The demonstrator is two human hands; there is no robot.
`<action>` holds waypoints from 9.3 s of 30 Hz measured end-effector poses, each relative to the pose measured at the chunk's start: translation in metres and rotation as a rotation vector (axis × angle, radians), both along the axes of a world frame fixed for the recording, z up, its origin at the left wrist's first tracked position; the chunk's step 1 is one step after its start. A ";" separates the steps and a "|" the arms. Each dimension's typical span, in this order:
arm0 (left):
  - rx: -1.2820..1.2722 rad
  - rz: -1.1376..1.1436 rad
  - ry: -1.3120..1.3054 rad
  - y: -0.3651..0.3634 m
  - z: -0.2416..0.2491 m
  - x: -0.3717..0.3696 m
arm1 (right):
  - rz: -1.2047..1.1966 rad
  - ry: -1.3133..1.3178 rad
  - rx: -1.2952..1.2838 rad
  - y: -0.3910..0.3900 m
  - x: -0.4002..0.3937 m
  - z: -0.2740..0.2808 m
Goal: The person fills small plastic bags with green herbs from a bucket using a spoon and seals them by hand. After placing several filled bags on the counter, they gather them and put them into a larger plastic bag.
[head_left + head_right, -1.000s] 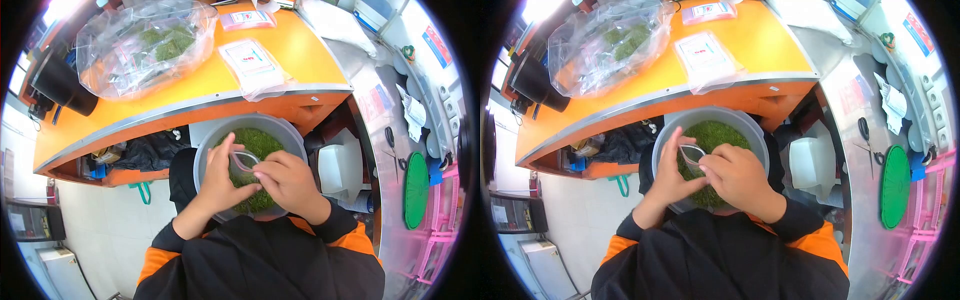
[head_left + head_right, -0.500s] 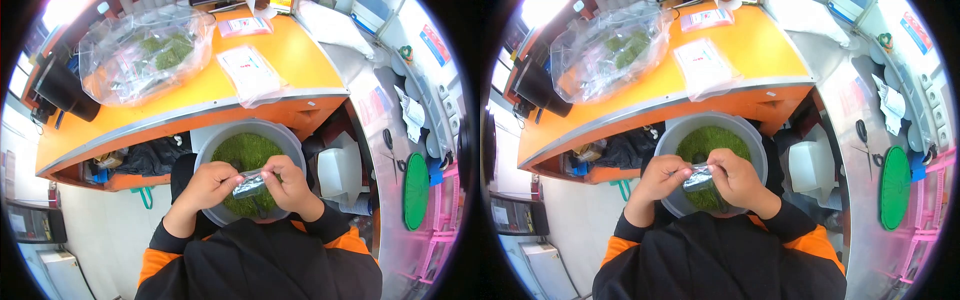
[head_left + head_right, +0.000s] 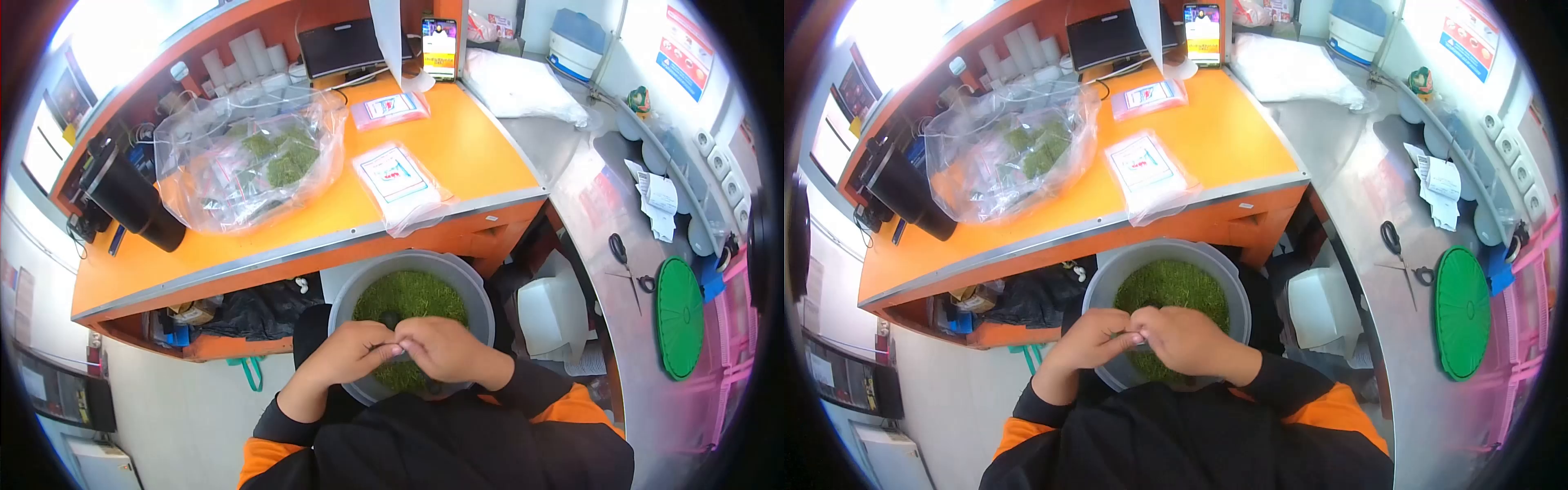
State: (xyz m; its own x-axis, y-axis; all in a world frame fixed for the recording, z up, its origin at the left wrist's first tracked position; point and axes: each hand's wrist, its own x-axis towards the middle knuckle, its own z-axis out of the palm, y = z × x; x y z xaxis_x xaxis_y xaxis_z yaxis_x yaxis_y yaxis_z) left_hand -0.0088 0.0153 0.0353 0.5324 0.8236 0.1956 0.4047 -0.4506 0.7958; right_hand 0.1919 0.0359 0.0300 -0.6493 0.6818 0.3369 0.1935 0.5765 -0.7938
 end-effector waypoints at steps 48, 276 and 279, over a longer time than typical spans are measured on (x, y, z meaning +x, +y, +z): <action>0.824 0.511 -0.030 0.043 0.017 0.006 | -0.445 0.022 0.916 0.123 0.012 -0.008; -0.061 0.056 0.066 -0.001 -0.005 0.015 | 0.067 -0.177 -0.047 0.006 0.022 0.007; 0.073 0.059 0.069 0.007 0.011 0.013 | 0.025 -0.153 -0.079 0.011 0.019 0.012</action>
